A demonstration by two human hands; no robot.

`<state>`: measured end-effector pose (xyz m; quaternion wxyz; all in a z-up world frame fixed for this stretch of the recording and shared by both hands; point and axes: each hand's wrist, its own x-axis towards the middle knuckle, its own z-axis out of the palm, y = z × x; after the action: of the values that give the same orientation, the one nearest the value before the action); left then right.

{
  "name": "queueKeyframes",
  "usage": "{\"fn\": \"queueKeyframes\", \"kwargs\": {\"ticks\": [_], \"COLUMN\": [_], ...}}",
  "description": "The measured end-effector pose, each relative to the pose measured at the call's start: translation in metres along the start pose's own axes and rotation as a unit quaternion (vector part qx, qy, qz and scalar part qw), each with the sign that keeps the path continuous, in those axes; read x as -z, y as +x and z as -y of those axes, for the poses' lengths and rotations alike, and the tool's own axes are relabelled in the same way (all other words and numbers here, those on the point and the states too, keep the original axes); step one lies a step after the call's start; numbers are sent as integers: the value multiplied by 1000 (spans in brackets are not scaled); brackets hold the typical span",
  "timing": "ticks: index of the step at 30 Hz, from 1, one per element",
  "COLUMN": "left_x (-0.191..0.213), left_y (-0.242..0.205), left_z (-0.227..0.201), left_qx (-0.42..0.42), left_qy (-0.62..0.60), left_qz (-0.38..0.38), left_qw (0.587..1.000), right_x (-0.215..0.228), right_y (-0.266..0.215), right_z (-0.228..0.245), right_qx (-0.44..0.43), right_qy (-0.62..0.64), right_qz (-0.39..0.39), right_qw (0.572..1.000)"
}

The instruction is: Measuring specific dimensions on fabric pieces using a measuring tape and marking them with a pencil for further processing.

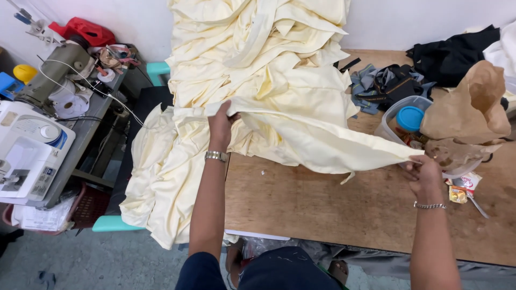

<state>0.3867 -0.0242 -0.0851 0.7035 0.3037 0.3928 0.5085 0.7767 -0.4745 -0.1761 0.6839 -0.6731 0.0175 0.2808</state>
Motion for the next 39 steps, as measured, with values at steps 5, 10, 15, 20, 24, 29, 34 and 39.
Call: {"fn": "queueKeyframes", "kwargs": {"ticks": [5, 10, 15, 20, 24, 29, 34, 39], "left_x": [91, 163, 178, 121, 73, 61, 152, 216], "left_y": [-14, -69, -64, -44, -7, -61, -66, -106], "left_z": [75, 119, 139, 119, 87, 21, 94, 145], "left_qx": [-14, 62, 73, 10, -49, -48, -54, 147], "left_qy": [30, 101, 129, 159, -14, -114, 22, 388], "left_qz": [-75, -115, -116, -108, -98, -71, -76, -132], "left_qw": [997, 986, 982, 981, 994, 990, 995, 900], "right_x": [-1, 66, 53, 27, 8, -23, 14, 23], "right_y": [-59, -6, -38, -3, 33, -75, -56, -75], "right_z": [-50, -202, -171, -134, -74, -21, -173, -254], "right_qx": [8, -100, -32, 99, 189, 145, 13, -98], "right_qy": [-53, -168, -409, -460, -333, -198, -250, -147], "right_qz": [21, 4, 19, -15, -199, -157, -111, -159], "right_qw": [998, 981, 912, 882, 902, 957, 962, 971]}}
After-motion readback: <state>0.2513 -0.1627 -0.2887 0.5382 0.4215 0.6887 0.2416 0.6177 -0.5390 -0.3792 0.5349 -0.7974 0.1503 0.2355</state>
